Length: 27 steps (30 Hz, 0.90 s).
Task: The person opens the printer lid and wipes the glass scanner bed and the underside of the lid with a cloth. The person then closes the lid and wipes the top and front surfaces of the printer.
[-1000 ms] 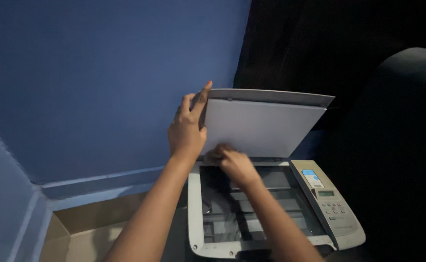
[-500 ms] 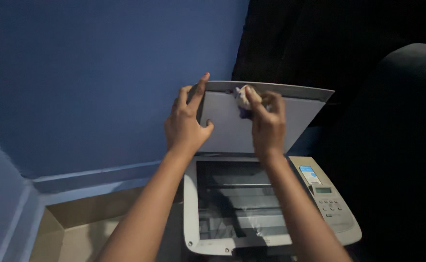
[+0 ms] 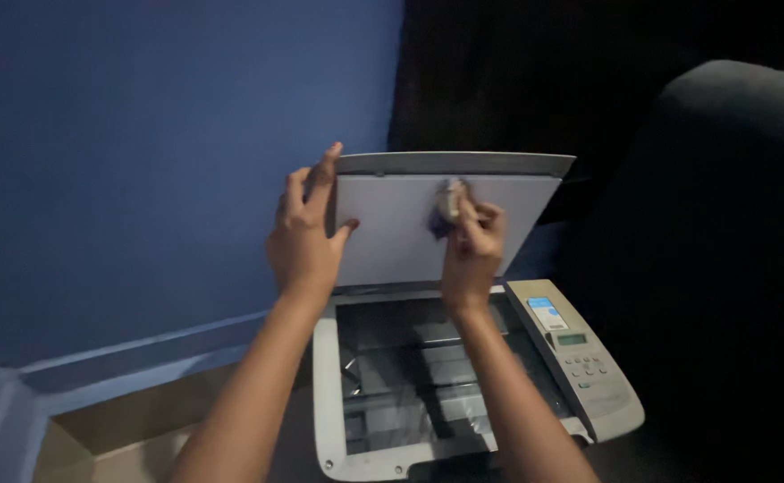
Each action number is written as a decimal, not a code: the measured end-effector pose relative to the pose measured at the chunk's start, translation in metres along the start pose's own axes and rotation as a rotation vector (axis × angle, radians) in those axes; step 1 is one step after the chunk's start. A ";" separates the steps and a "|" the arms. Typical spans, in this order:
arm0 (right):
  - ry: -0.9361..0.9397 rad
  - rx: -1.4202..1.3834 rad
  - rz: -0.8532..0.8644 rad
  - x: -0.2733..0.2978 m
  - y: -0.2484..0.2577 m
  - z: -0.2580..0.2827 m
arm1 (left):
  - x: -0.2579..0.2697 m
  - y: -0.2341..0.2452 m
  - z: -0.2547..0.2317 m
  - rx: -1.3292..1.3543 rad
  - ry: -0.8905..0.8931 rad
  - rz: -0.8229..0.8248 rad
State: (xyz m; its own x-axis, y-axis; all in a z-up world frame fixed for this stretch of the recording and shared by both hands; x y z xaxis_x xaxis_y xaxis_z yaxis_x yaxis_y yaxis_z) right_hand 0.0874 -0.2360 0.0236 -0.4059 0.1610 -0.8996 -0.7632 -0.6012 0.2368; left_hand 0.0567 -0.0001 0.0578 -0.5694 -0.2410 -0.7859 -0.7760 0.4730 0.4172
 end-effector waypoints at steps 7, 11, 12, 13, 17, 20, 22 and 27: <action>-0.292 0.029 -0.216 -0.006 0.032 -0.094 | -0.001 -0.008 0.005 -0.047 0.007 0.007; -0.458 0.021 -0.291 -0.009 0.036 -0.117 | -0.002 -0.009 0.005 -0.054 0.006 0.035; -0.466 0.014 -0.306 -0.009 0.035 -0.115 | -0.004 -0.008 0.005 -0.048 0.009 0.039; -0.464 0.049 -0.304 -0.008 0.033 -0.110 | -0.005 -0.008 0.006 -0.041 0.013 0.043; -0.338 0.102 -0.304 0.005 0.016 -0.064 | 0.001 -0.006 0.002 -0.008 0.004 0.009; -0.201 0.012 -0.199 0.015 -0.006 -0.010 | -0.002 0.000 0.000 -0.042 -0.012 -0.005; -0.170 -0.074 -0.056 0.030 -0.026 0.018 | -0.003 -0.002 0.002 -0.027 0.011 0.020; 0.251 0.217 0.034 0.043 -0.032 0.060 | -0.004 -0.003 0.003 -0.016 0.018 0.036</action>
State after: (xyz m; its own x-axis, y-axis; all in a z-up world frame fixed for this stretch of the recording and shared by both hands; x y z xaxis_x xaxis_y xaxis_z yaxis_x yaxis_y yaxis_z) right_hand 0.0640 -0.1628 -0.0003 -0.3169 -0.0698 -0.9459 -0.8515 -0.4183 0.3162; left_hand 0.0618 0.0026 0.0582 -0.6021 -0.2393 -0.7617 -0.7589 0.4678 0.4529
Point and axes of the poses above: each hand's wrist, its own x-axis away from the middle knuckle, its own y-axis out of the back of the hand, z = x × y, the point moved 8 cm from there along -x, towards the middle knuckle, and after that the axes turned 3 degrees about x, right-handed, at the moved point
